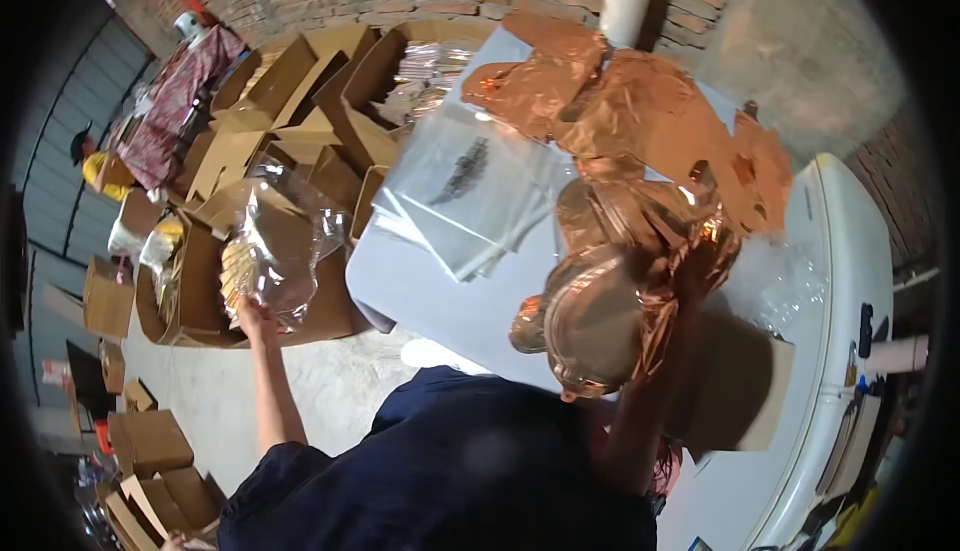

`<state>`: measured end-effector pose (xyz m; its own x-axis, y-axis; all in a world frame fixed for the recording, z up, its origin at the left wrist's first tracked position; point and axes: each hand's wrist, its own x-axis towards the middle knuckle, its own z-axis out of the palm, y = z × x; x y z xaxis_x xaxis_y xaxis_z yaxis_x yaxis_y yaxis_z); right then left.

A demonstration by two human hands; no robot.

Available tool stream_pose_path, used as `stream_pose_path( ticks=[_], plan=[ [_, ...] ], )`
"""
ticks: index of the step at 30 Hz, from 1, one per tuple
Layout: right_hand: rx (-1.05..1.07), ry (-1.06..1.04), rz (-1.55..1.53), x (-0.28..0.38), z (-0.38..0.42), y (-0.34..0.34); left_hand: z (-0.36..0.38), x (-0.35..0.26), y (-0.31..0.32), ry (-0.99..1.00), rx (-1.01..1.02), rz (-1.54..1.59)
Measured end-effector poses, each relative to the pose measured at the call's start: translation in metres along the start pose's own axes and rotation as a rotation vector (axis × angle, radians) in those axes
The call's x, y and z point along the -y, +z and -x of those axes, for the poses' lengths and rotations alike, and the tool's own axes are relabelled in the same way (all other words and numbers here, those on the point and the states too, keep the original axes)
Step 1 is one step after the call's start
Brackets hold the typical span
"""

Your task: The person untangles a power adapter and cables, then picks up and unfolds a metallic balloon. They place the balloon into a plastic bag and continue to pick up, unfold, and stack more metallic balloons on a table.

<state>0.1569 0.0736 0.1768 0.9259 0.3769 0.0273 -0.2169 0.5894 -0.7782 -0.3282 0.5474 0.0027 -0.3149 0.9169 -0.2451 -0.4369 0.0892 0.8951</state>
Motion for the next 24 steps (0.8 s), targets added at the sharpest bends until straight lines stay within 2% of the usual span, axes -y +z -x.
stream_pose_path(
  ticks=[1,3,5,6,7,9,10,11,13,16,19,20,23,24],
  plan=[
    [-0.001,0.004,0.009,0.0,0.0,-0.001,-0.022,0.016,-0.016,-0.027,0.047,0.041],
    [-0.003,0.01,0.024,0.001,0.0,-0.003,-0.006,0.023,-0.015,0.001,0.137,0.051],
    [-0.005,0.016,0.035,0.0,-0.001,-0.005,0.013,0.019,-0.005,-0.014,0.115,-0.144],
    [-0.003,0.018,0.041,0.0,0.0,-0.006,0.009,0.033,-0.003,0.061,0.058,-0.082],
    [-0.004,0.019,0.045,-0.001,-0.002,-0.006,-0.001,0.042,-0.011,0.107,0.116,-0.044],
    [-0.005,0.026,0.054,-0.001,-0.002,-0.008,0.008,0.042,-0.009,0.076,0.18,-0.13],
    [-0.005,0.034,0.06,-0.002,-0.002,-0.008,0.01,0.042,-0.009,0.094,0.187,-0.262],
    [-0.003,0.039,0.061,-0.002,-0.002,-0.009,0.019,0.042,-0.006,0.192,0.165,-0.462],
    [-0.002,0.044,0.074,-0.003,-0.002,-0.009,-0.009,0.079,-0.032,0.196,0.215,-0.452],
    [-0.001,0.05,0.082,-0.003,-0.003,-0.009,0.005,0.087,-0.043,0.082,0.131,-1.027],
    [0.005,0.059,0.089,-0.006,-0.006,-0.009,0.002,0.102,-0.067,-0.039,0.063,-1.097],
    [0.006,0.059,0.091,-0.006,-0.006,-0.008,0.025,0.09,-0.055,-0.072,0.002,-1.214],
    [0.014,0.065,0.095,-0.007,-0.008,-0.007,0.018,0.103,-0.083,-0.302,0.091,-0.991],
    [0.016,0.066,0.094,-0.008,-0.009,-0.007,0.018,0.106,-0.092,-0.375,0.215,-0.997]
  ],
)
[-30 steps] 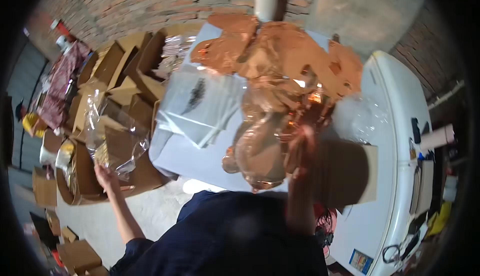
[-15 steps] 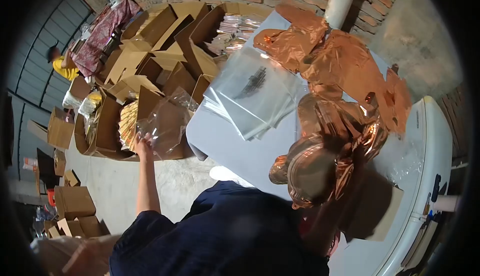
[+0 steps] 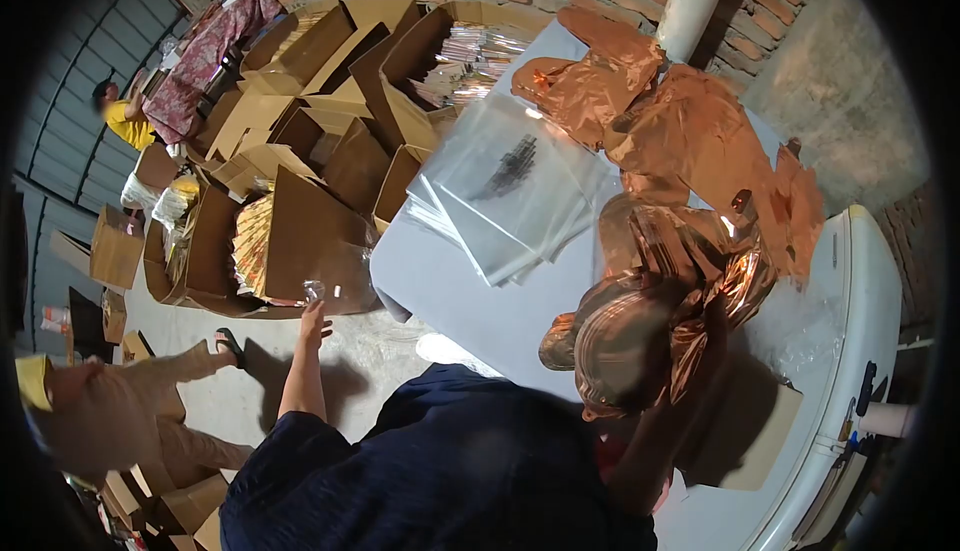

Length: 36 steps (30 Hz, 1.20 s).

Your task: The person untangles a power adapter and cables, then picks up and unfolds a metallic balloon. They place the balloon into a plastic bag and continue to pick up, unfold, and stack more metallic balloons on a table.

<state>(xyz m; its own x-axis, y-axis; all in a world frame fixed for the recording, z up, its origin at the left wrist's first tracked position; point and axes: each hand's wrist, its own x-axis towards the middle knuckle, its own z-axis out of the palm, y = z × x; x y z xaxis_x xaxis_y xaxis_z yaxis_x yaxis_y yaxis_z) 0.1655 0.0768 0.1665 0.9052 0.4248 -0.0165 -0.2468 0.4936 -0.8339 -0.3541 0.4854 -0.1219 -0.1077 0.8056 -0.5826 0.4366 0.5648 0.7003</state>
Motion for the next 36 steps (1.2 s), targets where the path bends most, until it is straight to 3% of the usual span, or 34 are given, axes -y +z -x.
stream_pose_path(
  ticks=[4,7,8,10,12,15,17,20,24,29,33,36],
  plan=[
    [0.014,0.028,0.004,-0.003,-0.003,0.006,0.026,-0.018,0.023,-0.113,0.171,-0.273],
    [0.018,0.04,0.018,-0.005,-0.004,0.009,-0.047,-0.005,0.025,0.502,0.193,-0.759],
    [0.022,0.043,0.021,-0.005,-0.004,0.01,-0.023,-0.033,0.035,0.627,-0.122,-0.769],
    [0.032,0.058,0.023,-0.007,-0.006,0.014,0.02,-0.108,0.045,1.035,-0.418,-0.516],
    [0.04,0.084,0.041,-0.009,-0.008,0.017,0.117,-0.21,0.056,1.308,-0.457,-0.354],
    [0.058,0.132,0.103,-0.014,-0.008,0.021,0.238,-0.297,0.081,1.569,-0.239,-0.266],
    [0.083,0.185,0.167,-0.018,-0.011,0.024,0.274,-0.313,0.105,1.869,0.044,-0.209],
    [0.115,0.286,0.195,-0.024,-0.017,0.024,0.333,-0.334,0.141,2.252,0.265,-0.322],
    [0.092,0.596,-0.31,-0.01,-0.001,0.046,0.362,-0.345,0.179,2.378,0.418,-0.504],
    [0.124,0.562,-0.373,0.006,0.016,0.063,0.386,-0.347,0.194,2.492,0.575,-0.667],
    [0.203,0.595,-0.499,0.002,0.021,0.059,0.394,-0.336,0.209,2.634,0.55,-0.525],
    [0.318,0.625,-0.553,-0.006,0.023,0.049,0.403,-0.333,0.218,2.615,0.746,-0.461]
  ],
)
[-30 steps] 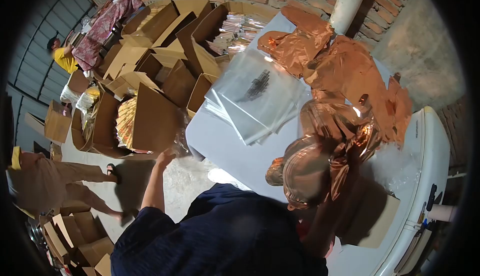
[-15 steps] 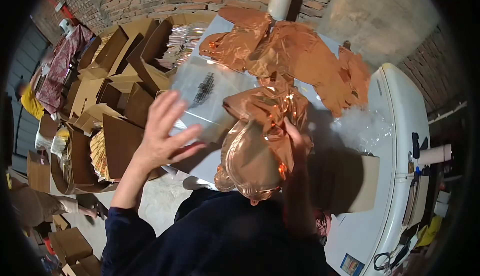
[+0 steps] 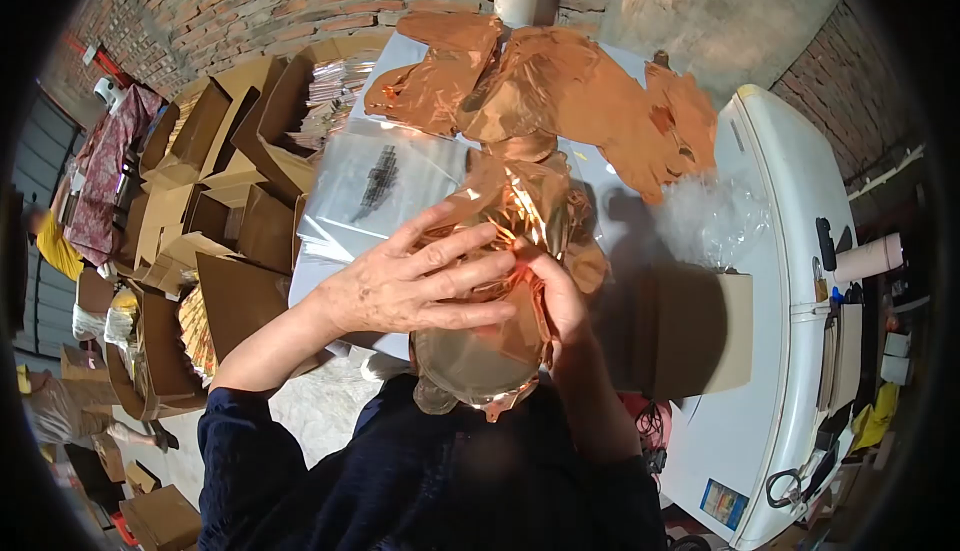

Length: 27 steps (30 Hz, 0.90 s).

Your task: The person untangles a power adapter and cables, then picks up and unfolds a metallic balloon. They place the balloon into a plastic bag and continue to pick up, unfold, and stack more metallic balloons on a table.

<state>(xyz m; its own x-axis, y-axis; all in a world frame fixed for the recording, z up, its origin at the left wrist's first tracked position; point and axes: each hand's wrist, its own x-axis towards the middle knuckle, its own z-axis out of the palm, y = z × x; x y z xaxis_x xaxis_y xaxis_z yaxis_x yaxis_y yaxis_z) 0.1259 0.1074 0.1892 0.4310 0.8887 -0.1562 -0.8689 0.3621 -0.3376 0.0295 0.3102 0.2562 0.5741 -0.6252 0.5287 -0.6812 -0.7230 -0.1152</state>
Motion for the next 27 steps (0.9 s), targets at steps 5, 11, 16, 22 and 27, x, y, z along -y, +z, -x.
stream_pose_path(
  ticks=[5,11,16,22,27],
  plan=[
    [-0.001,-0.033,0.042,0.004,0.003,0.028,0.0,0.009,0.008,-0.039,-0.087,0.131],
    [-0.025,-0.232,0.548,0.013,0.0,0.045,0.02,0.022,0.016,-0.858,-0.527,1.448],
    [-0.01,-0.278,0.606,0.003,-0.014,0.037,0.01,0.008,0.027,-1.112,-0.974,1.799],
    [-0.049,-0.548,0.983,0.0,-0.003,0.044,0.042,0.012,0.072,-1.295,-1.104,1.85],
    [-0.265,-1.016,0.866,0.013,0.001,0.007,0.076,0.016,0.079,-1.092,-1.217,2.154]
  ],
)
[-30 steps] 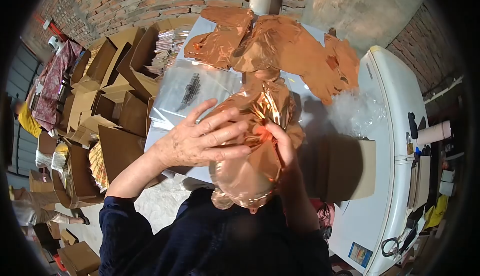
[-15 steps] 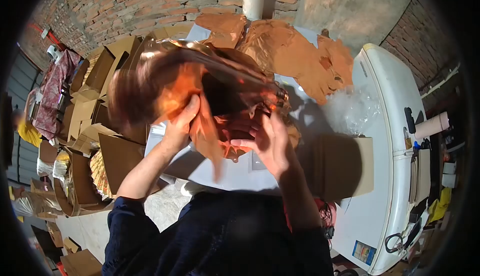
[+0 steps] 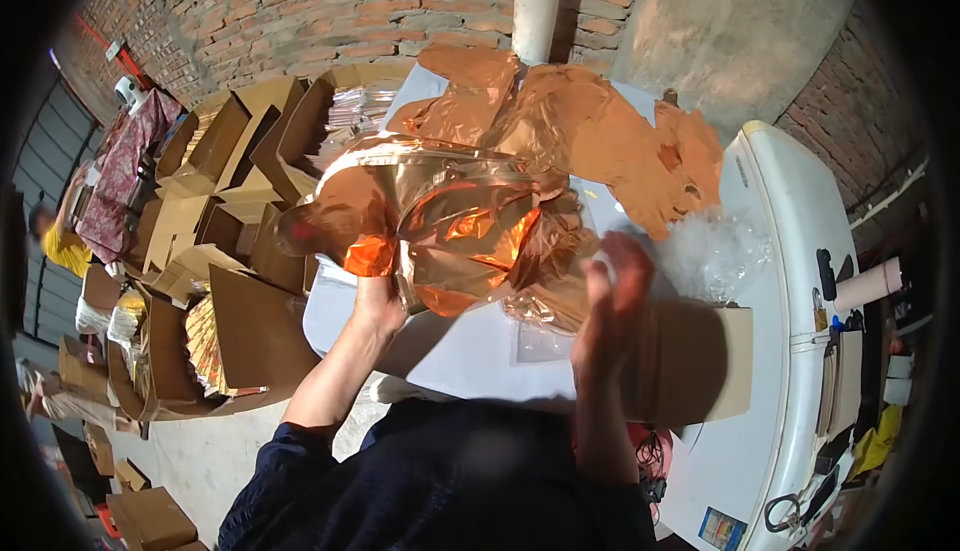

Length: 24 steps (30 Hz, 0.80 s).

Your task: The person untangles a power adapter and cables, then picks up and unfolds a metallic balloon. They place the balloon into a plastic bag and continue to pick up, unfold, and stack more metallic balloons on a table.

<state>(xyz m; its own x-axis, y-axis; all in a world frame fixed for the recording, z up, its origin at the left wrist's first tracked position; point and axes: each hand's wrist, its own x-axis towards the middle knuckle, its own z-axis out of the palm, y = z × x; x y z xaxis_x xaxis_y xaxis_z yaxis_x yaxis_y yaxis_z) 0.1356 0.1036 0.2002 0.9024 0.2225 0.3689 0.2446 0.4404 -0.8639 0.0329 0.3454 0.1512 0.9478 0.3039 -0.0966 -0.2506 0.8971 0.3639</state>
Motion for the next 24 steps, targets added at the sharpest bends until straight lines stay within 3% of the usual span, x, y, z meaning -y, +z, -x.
stream_pose_path(
  ticks=[1,2,4,6,8,10,17,22,24],
  plan=[
    [-0.007,0.104,-0.065,-0.002,-0.002,-0.002,0.001,0.005,0.003,0.056,-0.101,-0.065],
    [0.021,0.494,-0.168,0.004,-0.01,0.007,0.006,0.007,0.027,0.105,-0.207,-0.136],
    [0.2,0.761,-0.346,0.006,-0.01,0.015,-0.004,0.013,0.004,0.145,-0.256,-0.183],
    [0.296,0.823,-0.493,0.008,-0.015,0.025,0.002,0.01,0.002,0.158,0.025,-0.331],
    [0.318,0.86,-0.582,0.005,-0.018,0.027,0.007,0.023,0.014,0.307,-0.008,-0.529],
    [0.257,0.873,-0.614,-0.009,-0.015,0.025,0.011,0.017,0.018,0.322,-0.008,-0.603],
    [0.088,0.86,-0.592,0.015,-0.018,0.048,0.025,-0.018,0.022,0.11,0.005,-0.571],
    [0.248,1.015,-0.55,0.026,-0.02,0.027,0.037,-0.01,0.028,-0.047,-0.129,-0.413],
    [0.072,1.05,-0.457,-0.003,-0.006,0.026,0.043,0.001,0.024,-0.052,-0.237,-0.335]
  ],
)
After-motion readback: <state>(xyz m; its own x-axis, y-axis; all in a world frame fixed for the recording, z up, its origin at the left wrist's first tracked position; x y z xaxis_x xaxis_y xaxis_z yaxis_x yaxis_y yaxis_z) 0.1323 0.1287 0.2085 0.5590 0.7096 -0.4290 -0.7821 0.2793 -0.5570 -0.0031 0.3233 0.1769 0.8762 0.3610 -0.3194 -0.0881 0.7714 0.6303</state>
